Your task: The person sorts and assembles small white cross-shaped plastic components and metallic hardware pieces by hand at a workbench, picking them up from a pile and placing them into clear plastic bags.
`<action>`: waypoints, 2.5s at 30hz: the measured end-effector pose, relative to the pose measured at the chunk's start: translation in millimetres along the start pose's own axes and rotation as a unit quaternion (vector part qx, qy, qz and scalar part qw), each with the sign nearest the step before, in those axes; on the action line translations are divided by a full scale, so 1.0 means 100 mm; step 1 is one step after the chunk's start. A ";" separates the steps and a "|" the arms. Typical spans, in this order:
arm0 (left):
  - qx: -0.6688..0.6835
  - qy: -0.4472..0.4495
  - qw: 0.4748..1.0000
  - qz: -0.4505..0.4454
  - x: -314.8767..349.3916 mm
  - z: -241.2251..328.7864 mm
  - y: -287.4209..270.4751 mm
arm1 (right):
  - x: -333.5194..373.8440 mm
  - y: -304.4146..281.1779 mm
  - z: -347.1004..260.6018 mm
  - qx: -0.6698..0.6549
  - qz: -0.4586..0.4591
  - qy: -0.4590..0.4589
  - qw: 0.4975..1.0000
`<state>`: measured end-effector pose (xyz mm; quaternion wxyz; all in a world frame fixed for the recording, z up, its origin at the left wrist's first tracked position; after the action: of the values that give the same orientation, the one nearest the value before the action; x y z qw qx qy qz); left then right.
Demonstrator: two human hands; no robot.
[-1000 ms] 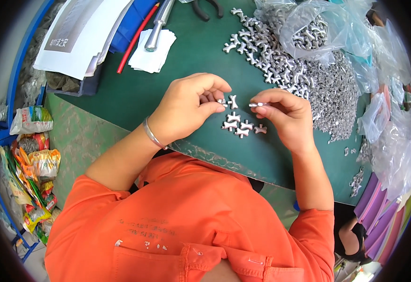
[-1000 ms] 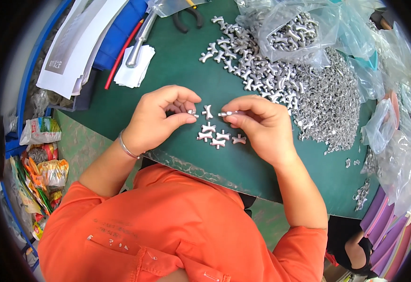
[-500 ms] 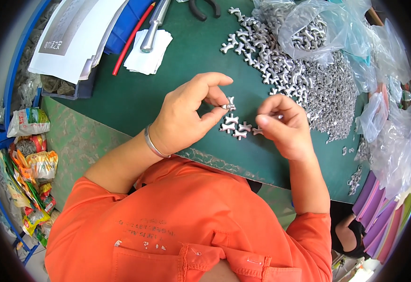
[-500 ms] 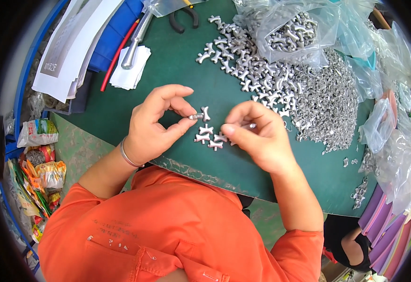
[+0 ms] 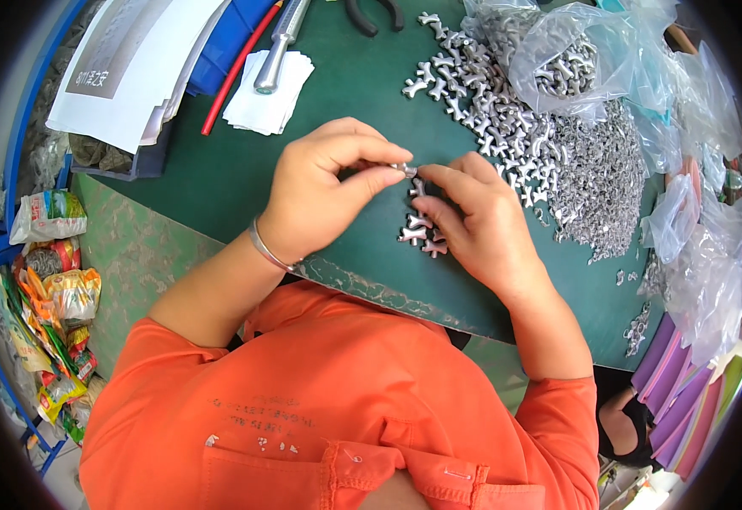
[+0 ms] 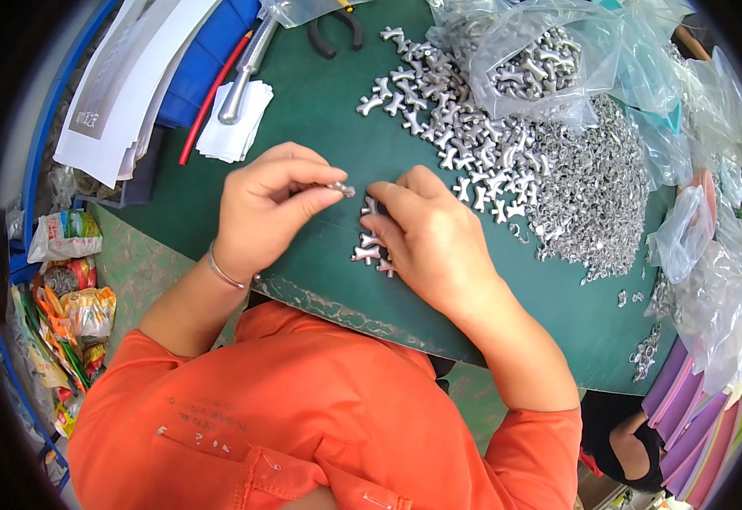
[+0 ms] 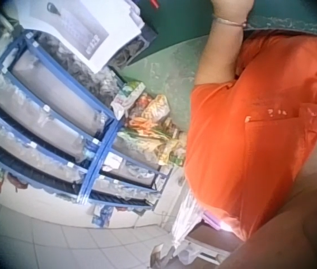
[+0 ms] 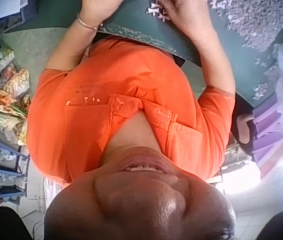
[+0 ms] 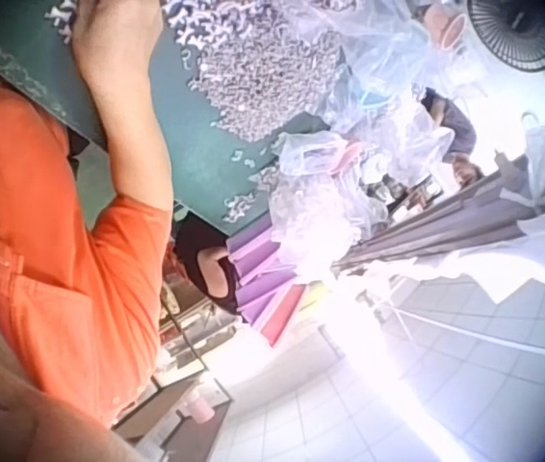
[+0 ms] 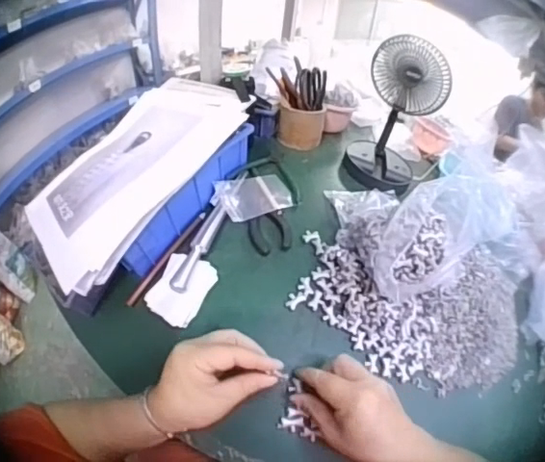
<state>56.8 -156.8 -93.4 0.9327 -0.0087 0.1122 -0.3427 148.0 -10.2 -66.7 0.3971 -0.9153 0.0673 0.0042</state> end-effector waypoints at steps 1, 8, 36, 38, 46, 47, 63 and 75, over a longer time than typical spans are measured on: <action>-0.109 0.042 0.993 -0.012 0.01 0.06 0.01 | 0.00 0.01 0.01 0.000 -0.001 0.000 1.000; -0.173 0.080 0.981 -0.023 0.02 0.01 0.09 | 0.03 0.02 0.16 -0.085 -0.019 0.083 0.993; 0.220 -0.190 0.955 -0.065 0.05 -0.01 0.12 | 0.13 0.05 0.11 -0.424 -0.072 0.196 0.881; 0.319 -0.190 0.928 -0.035 0.01 -0.06 0.13 | 0.16 0.06 0.25 -0.459 -0.060 0.147 0.874; 0.442 -0.284 0.847 -0.078 -0.01 -0.02 0.10 | 0.13 -0.02 0.21 -0.533 -0.089 0.172 0.823; 0.440 -0.285 0.848 -0.075 0.00 0.00 0.11 | 0.15 -0.05 0.20 -0.517 -0.093 0.169 0.834; 0.168 -0.147 0.968 -0.111 0.03 -0.04 0.16 | 0.17 0.01 0.15 -0.424 -0.039 0.030 0.904; 0.226 -0.097 0.969 -0.020 -0.05 0.00 0.08 | 0.13 -0.23 0.26 -0.012 0.068 -0.008 0.998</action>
<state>58.4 -147.3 -93.2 0.9098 0.1667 -0.0589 -0.3756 164.6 22.3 -68.4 0.3852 -0.9133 0.1258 0.0395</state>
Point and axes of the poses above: each hand's wrist, its own x-axis away from the middle knuckle, its own y-axis out of the palm, z = x × y, the point moved 3 cm from there along -x, towards the middle knuckle, and after that the axes turned 2 degrees about y, right-handed, at the moved point
